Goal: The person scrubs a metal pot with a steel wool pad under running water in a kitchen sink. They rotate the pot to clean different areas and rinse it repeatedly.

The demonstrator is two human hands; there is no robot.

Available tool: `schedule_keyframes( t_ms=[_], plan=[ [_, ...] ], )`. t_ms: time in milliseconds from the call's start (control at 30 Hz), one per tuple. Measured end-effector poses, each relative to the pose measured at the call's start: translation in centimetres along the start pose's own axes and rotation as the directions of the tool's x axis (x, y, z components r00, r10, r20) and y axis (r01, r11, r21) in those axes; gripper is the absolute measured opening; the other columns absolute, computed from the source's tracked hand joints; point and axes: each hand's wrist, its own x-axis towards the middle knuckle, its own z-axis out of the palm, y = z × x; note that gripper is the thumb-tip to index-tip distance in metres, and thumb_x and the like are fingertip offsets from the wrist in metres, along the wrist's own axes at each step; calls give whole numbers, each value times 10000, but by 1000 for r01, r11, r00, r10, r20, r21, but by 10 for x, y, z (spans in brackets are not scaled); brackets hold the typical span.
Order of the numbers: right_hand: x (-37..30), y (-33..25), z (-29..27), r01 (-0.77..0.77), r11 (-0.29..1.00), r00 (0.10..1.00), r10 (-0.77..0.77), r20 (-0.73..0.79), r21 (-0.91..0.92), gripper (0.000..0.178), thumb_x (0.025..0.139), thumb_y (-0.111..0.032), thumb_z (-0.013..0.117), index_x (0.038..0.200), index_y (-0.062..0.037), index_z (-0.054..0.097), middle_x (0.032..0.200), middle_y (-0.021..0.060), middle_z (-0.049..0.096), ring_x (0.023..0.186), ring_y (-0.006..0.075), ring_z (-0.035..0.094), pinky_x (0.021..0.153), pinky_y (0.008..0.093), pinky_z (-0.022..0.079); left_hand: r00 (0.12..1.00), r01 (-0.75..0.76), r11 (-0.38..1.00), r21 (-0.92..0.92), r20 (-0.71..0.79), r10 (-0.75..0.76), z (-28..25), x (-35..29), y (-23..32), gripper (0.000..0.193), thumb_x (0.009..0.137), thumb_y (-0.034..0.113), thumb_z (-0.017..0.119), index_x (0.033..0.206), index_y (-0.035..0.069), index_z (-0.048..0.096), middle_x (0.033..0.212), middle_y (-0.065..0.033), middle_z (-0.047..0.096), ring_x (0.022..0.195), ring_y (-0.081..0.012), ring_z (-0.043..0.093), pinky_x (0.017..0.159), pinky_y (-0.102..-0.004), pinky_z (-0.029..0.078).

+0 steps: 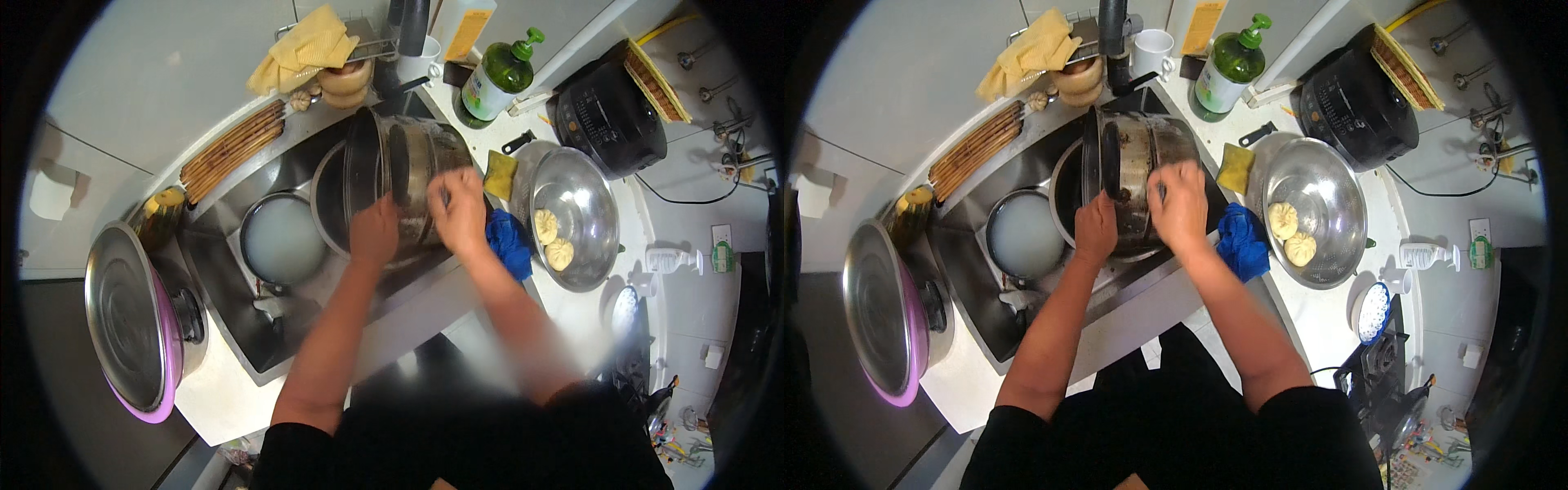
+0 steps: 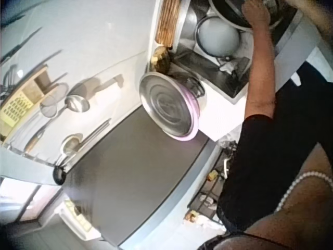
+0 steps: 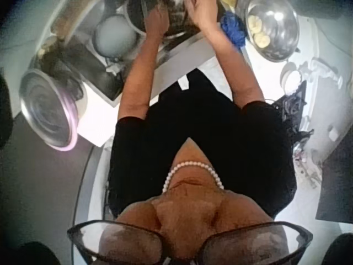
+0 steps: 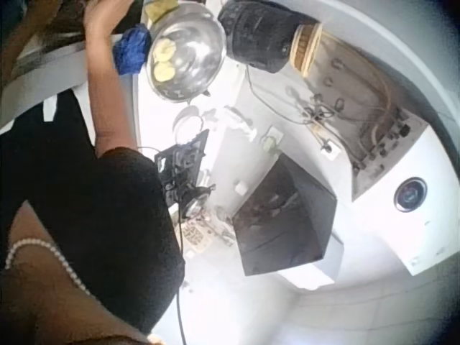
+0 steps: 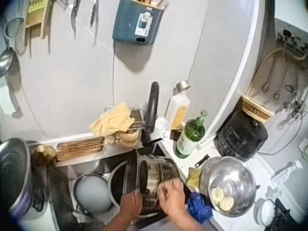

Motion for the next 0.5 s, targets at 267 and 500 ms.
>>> schedule_keyframes(
  t_ms=[267,500],
  plan=[
    [-26,-7,7,-9,1000,1000,9,-23,-4,108,743,-29,650,823,-78,595,909,138,497,912,356,495,784,415,420,998,-2,999,-42,-70,-1,-1,-2,1,469,991,295,332,760,24,638,685,-191,627,652,-416,601,619,-497,464],
    [-14,-7,14,-34,999,991,37,-130,24,160,720,-13,671,840,-89,598,912,131,496,910,349,491,773,408,415,996,-57,998,13,-75,58,2,-4,1,435,998,269,314,784,29,607,681,-205,611,681,-423,597,618,-496,467]
  ],
)
